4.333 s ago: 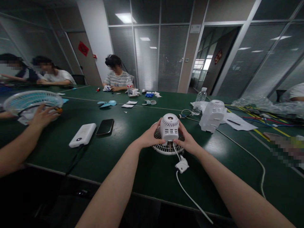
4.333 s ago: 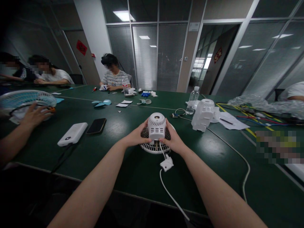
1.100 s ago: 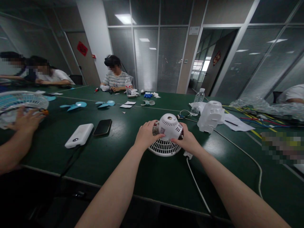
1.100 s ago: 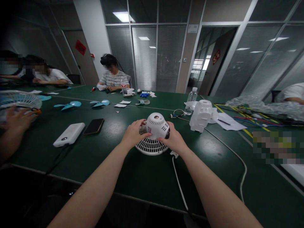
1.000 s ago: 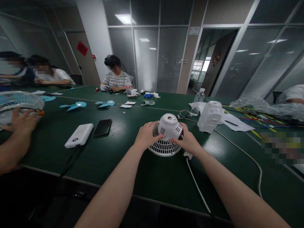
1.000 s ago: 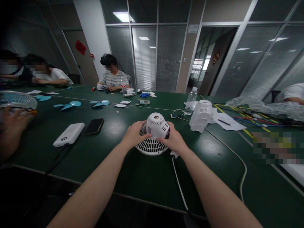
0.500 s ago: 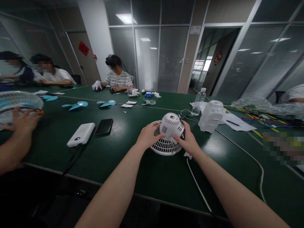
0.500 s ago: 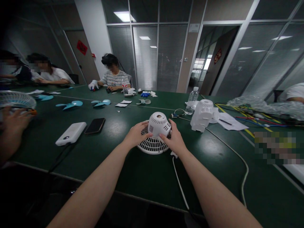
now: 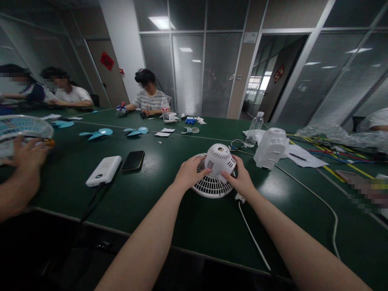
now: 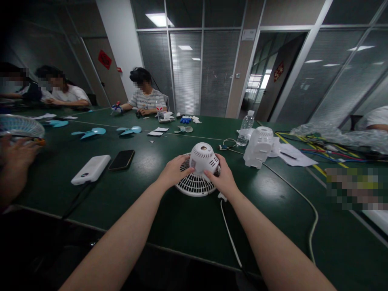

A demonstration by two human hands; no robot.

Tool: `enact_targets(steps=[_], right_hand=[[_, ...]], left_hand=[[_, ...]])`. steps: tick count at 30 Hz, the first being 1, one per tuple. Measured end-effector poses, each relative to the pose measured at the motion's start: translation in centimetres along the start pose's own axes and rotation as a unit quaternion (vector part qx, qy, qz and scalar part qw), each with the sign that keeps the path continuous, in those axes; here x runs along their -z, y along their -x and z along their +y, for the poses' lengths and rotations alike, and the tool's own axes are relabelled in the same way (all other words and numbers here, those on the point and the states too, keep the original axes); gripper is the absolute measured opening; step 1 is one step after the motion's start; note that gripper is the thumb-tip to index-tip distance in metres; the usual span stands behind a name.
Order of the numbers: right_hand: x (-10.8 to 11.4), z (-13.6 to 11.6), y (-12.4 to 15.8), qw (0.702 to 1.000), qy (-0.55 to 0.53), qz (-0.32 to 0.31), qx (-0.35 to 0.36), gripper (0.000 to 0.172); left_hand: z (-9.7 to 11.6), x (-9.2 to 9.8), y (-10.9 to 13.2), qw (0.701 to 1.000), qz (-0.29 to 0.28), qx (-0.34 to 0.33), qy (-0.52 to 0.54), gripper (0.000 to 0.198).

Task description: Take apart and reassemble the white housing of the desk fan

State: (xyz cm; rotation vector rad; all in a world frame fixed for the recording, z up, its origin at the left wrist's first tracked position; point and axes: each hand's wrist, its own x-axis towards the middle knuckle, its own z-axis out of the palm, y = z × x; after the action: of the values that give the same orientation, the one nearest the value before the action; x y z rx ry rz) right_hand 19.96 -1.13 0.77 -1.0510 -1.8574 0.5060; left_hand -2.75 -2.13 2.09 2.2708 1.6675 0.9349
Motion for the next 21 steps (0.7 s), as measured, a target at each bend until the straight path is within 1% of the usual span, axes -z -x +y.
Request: enact_targets(steps=[2,5,15,21], right_hand=[[0.13,0.14,-0.06,1.000,-0.020,-0.011,0.008,0.067],[0.35,0.29,-0.12,0.999,-0.040,-0.006,0.008,0.062],[0.43,0.33,-0.10,0.998,-0.028,0.053,-0.001,0.054],[0.60,0.09,-0.08,0.992,-0.096,0.086,-0.008,0.045]], left_hand=[[0.00,-0.04,0.00,1.000,0.001,0.005,0.002,0.052],[-0.01,-0.07,-0.03,1.000,0.002,0.010,0.007,0.051],[-0.28,-0.07,-0.11,0.999,0.004,0.029,0.015,0.044],[-0.89,-0.21,-0.30,0.999,0.022,0.038,0.008,0.040]])
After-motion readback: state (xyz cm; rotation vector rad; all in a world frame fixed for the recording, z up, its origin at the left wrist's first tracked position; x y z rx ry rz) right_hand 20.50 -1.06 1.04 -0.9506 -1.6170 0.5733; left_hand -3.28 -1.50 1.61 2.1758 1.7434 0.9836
